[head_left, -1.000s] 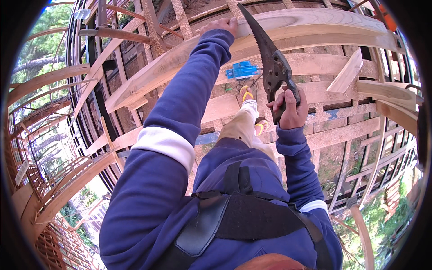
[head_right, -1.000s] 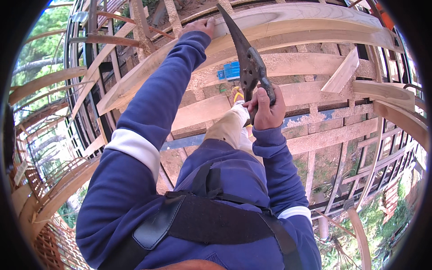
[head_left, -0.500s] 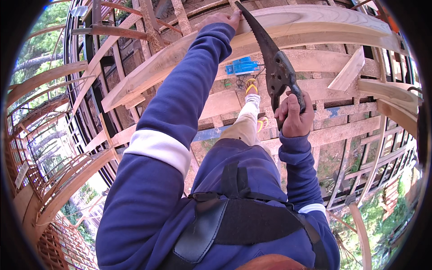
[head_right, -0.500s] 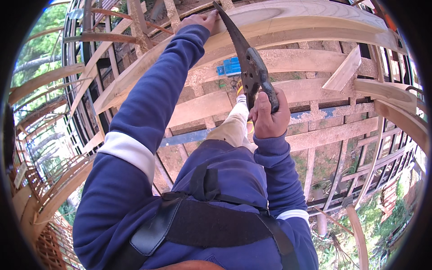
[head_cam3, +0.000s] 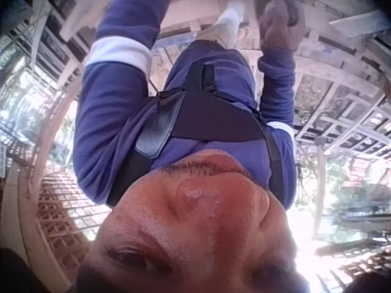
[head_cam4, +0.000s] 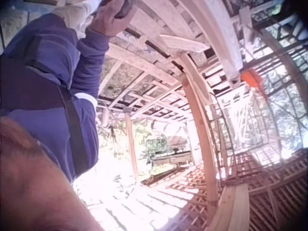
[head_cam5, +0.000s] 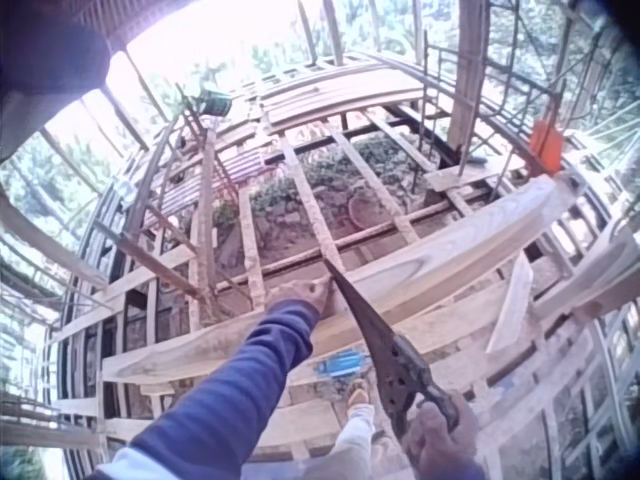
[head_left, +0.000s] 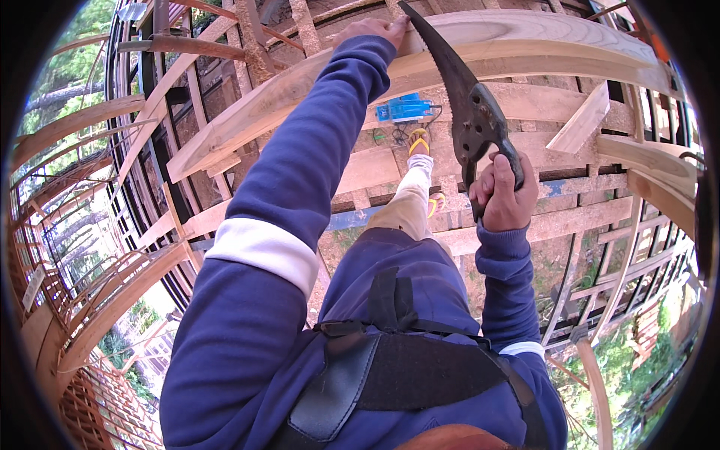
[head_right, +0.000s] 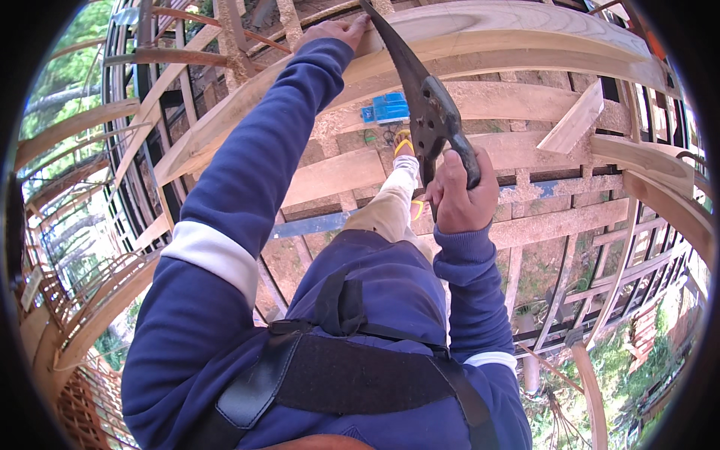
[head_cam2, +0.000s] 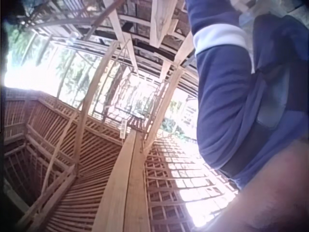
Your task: The person measures a wooden board with a square, marks a line with a pencil, and then saws the board along the marked line while standing on a wooden frame.
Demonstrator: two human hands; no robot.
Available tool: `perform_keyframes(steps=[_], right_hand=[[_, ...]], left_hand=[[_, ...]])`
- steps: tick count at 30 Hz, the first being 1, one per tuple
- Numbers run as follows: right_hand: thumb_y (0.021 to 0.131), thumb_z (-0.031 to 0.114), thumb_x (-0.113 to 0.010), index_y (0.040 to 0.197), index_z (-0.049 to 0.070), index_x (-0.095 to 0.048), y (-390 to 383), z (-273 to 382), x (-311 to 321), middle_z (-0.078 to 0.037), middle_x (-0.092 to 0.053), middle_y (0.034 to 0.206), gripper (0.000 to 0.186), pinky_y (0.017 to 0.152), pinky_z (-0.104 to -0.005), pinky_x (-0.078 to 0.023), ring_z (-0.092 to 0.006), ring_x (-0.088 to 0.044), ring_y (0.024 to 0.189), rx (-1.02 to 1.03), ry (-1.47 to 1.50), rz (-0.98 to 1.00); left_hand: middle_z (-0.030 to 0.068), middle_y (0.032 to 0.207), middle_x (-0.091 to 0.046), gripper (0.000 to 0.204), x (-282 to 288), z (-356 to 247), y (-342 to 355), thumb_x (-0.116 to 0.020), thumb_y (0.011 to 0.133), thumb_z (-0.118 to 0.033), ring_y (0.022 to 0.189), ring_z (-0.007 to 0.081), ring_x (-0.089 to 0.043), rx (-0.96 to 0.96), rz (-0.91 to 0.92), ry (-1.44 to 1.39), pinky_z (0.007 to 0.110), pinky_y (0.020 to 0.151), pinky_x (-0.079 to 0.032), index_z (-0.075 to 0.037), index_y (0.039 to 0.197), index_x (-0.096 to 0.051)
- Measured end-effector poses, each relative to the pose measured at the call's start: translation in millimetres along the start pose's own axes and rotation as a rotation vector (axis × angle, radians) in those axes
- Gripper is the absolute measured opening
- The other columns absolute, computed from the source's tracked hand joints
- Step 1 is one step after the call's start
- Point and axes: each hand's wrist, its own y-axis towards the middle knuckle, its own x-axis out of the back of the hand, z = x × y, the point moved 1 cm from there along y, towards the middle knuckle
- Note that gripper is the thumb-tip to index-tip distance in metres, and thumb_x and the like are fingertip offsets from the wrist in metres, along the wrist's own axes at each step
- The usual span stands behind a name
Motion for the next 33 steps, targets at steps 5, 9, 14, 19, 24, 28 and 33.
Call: perform_keyframes(steps=[5, 9, 14, 19, 24, 28, 33], right_hand=[[0.102, 0.02, -0.061, 0.1, 0.0, -0.054, 0, 5, 2, 0.0, -0.046, 0.062, 0.021, 0.046, -0.0257, -0.041, -0.0073, -0.042, 0.048, -0.066, 0.038, -0.045], [0.102, 0.019, -0.061, 0.1, -0.001, -0.054, 23, 1, -9, 0.0, -0.047, 0.062, 0.021, 0.046, -0.0251, -0.041, -0.0068, -0.043, 0.048, -0.014, -0.012, -0.019], [0.102, 0.019, -0.061, 0.098, 0.0, -0.054, 11, 2, -4, 0.0, -0.049, 0.062, 0.021, 0.046, -0.0248, -0.041, -0.0067, -0.044, 0.048, -0.039, -0.005, -0.011], [0.102, 0.023, -0.061, 0.096, 0.004, -0.053, 2, 7, -2, 0.001, -0.044, 0.063, 0.021, 0.047, -0.0267, -0.04, -0.0085, -0.041, 0.048, -0.043, -0.061, -0.028], [0.101, 0.025, -0.063, 0.094, 0.004, -0.053, 31, 6, -14, 0.0, -0.045, 0.061, 0.024, 0.047, -0.0266, -0.041, -0.0084, -0.042, 0.048, -0.02, -0.151, -0.052], [0.101, 0.025, -0.063, 0.093, 0.004, -0.053, 20, 4, -8, 0.0, -0.044, 0.061, 0.025, 0.046, -0.0268, -0.041, -0.0086, -0.041, 0.047, -0.047, -0.125, -0.04], [0.099, 0.021, -0.065, 0.092, 0.002, -0.055, 6, 0, 6, -0.001, -0.052, 0.063, 0.022, 0.044, -0.0252, -0.041, -0.0073, -0.048, 0.047, -0.029, -0.031, -0.049]], left_hand=[[0.0135, 0.124, -0.07, 0.072, 0, -5, -2, -0.031, 0.093, -0.078, 0.117, 0.0358, -0.066, 0.005, 0.004, 0.001, 0.05, 0.098, -0.051, -0.029, 0.125, -0.072], [0.0124, 0.124, -0.071, 0.073, -2, -4, 2, -0.03, 0.092, -0.08, 0.116, 0.035, -0.066, 0.004, 0.022, 0.013, 0.05, 0.096, -0.052, -0.029, 0.124, -0.072], [0.0117, 0.122, -0.072, 0.074, -3, 0, 4, -0.029, 0.092, -0.08, 0.115, 0.0337, -0.067, 0.004, 0.024, 0.023, 0.05, 0.095, -0.053, -0.028, 0.122, -0.073], [0.0118, 0.119, -0.072, 0.075, -2, -2, 0, -0.029, 0.092, -0.08, 0.113, 0.0336, -0.068, 0.004, 0.007, 0.03, 0.05, 0.095, -0.053, -0.028, 0.12, -0.074], [0.0125, 0.117, -0.073, 0.075, -6, -5, 3, -0.03, 0.091, -0.081, 0.112, 0.0363, -0.067, -0.026, 0.001, 0.009, 0.049, 0.095, -0.053, -0.027, 0.12, -0.074], [0.0124, 0.117, -0.073, 0.075, -7, 2, 6, -0.03, 0.092, -0.081, 0.111, 0.0365, -0.068, -0.022, -0.007, 0.006, 0.049, 0.094, -0.053, -0.027, 0.12, -0.074], [0.0123, 0.117, -0.073, 0.075, -4, -1, 3, -0.03, 0.092, -0.081, 0.11, 0.0362, -0.068, -0.01, -0.009, 0.027, 0.049, 0.094, -0.053, -0.027, 0.12, -0.074]])
